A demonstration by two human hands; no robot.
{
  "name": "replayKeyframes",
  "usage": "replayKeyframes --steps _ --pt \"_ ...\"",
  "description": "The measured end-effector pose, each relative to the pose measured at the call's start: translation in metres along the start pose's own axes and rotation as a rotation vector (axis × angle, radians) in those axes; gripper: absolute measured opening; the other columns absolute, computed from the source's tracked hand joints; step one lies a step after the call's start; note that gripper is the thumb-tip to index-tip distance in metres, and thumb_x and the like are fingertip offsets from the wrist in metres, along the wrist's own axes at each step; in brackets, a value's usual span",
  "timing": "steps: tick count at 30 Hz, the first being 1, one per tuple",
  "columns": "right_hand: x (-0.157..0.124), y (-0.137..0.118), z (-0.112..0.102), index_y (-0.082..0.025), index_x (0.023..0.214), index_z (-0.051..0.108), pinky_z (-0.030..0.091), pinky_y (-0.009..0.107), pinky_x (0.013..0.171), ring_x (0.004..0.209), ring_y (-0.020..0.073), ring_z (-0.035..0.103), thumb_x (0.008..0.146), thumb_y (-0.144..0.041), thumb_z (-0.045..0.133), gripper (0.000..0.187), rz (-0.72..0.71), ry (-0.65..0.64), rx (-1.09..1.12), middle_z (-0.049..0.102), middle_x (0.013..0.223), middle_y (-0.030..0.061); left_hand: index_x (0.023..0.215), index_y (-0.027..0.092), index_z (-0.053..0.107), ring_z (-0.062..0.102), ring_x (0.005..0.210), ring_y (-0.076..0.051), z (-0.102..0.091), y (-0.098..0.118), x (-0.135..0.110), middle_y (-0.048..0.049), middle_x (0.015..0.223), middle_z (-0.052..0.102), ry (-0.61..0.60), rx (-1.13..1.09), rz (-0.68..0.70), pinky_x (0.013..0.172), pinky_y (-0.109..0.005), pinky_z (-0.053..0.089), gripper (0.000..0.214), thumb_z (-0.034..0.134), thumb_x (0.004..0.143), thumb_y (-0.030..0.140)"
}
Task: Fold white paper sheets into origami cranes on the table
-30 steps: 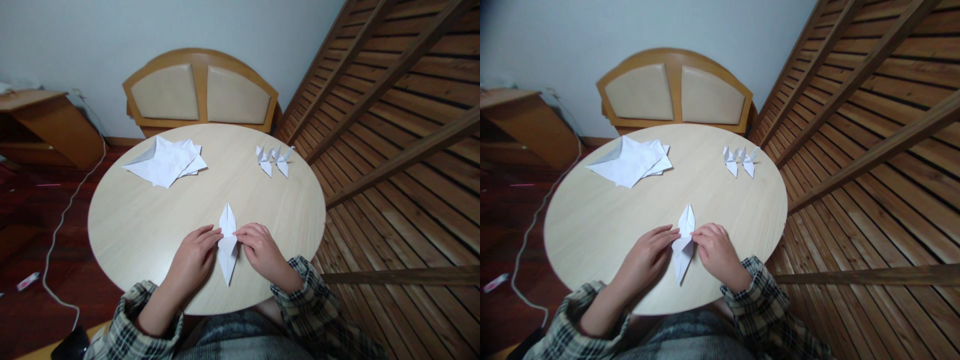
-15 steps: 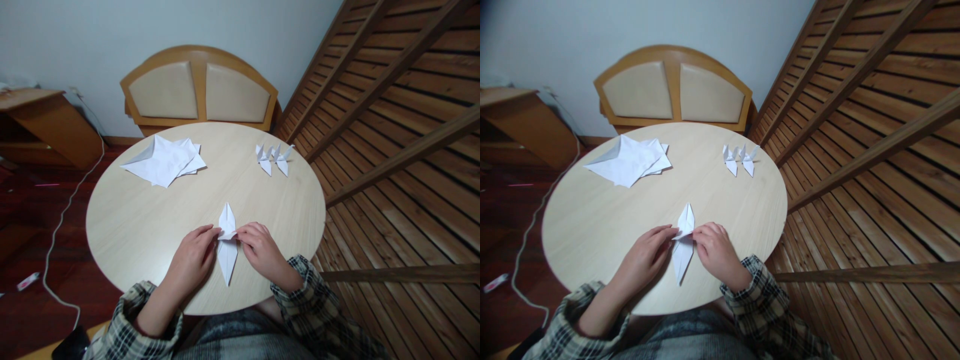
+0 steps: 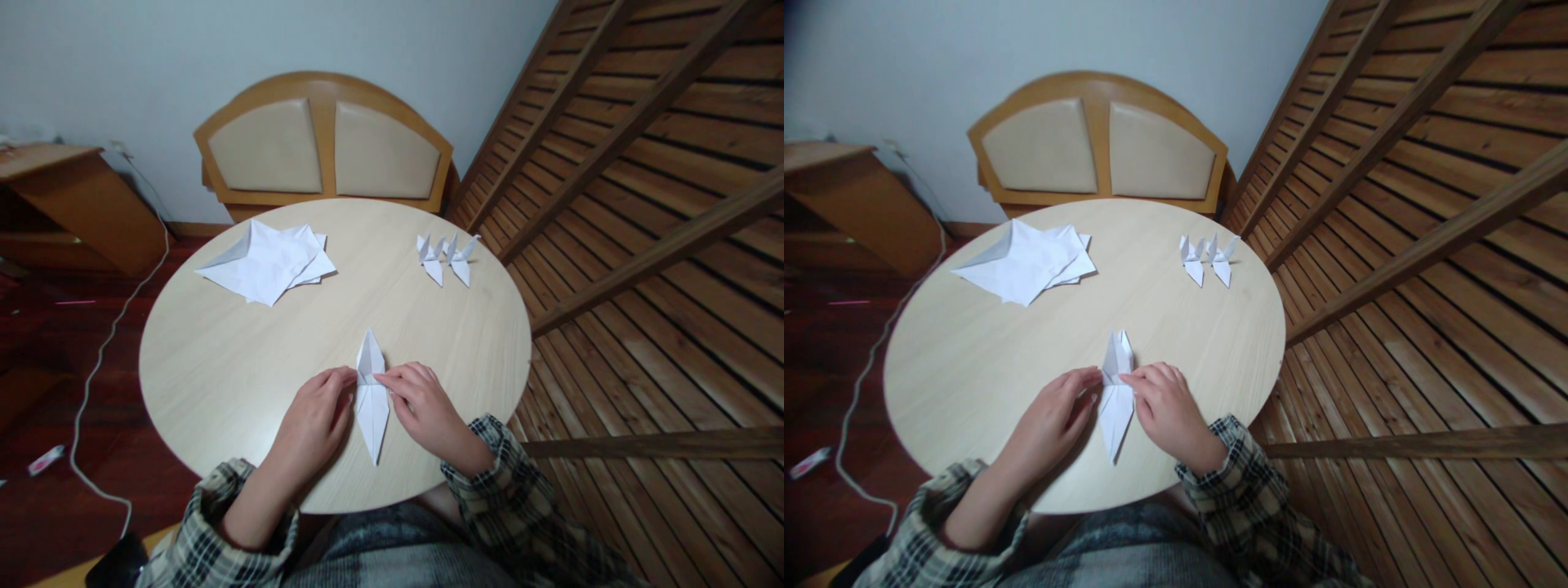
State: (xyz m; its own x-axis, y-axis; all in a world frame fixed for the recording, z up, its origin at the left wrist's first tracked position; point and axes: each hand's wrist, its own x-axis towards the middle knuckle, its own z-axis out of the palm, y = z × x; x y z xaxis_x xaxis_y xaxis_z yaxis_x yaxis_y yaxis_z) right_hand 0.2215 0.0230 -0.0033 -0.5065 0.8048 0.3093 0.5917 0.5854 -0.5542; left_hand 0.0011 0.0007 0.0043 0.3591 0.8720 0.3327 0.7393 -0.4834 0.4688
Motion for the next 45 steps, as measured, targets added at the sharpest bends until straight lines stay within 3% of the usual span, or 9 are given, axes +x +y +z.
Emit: replayKeyframes --steps 17,30,39,45 --pt "0.0002 -0.0030 -0.0012 -0.028 0.134 0.057 0.046 0.047 0.098 0.110 0.0241 0.053 0.093 -0.012 0.052 0.045 0.023 -0.032 -0.061 0.061 0.115 0.0075 0.123 0.020 0.061 0.059 0.121 -0.028 0.0014 -0.0034 -0.0002 -0.0086 0.124 0.070 -0.044 0.026 0.070 0.098 -0.053 0.053 0.035 0.050 0.092 0.009" --pt "-0.0013 0.0014 0.0004 -0.025 0.124 0.064 0.051 0.047 0.096 0.111 0.0244 0.056 0.094 -0.011 0.048 0.037 0.022 0.058 -0.066 0.058 0.118 0.0103 0.124 0.021 0.064 0.060 0.119 -0.029 0.0016 -0.0017 0.0004 -0.0089 0.123 0.070 -0.041 0.048 0.082 0.097 -0.054 0.054 0.034 0.050 0.094 0.012" --pt "-0.0003 0.0013 0.0001 -0.019 0.121 0.065 0.049 0.046 0.097 0.112 0.0245 0.055 0.092 -0.007 0.049 0.035 0.027 0.020 -0.112 0.062 0.120 0.0100 0.124 0.020 0.063 0.059 0.119 -0.030 0.0026 -0.0003 -0.0005 -0.0115 0.121 0.067 -0.045 0.059 0.077 0.096 -0.054 0.053 0.034 0.050 0.094 0.011" --pt "0.0003 -0.0008 -0.0014 -0.020 0.121 0.065 0.049 0.047 0.097 0.113 0.0248 0.055 0.093 -0.009 0.049 0.035 0.024 0.008 -0.130 0.062 0.121 0.0102 0.126 0.018 0.061 0.058 0.119 -0.029 0.0029 0.0006 -0.0020 -0.0163 0.133 0.059 -0.045 0.072 0.070 0.096 -0.053 0.053 0.034 0.049 0.095 0.012"
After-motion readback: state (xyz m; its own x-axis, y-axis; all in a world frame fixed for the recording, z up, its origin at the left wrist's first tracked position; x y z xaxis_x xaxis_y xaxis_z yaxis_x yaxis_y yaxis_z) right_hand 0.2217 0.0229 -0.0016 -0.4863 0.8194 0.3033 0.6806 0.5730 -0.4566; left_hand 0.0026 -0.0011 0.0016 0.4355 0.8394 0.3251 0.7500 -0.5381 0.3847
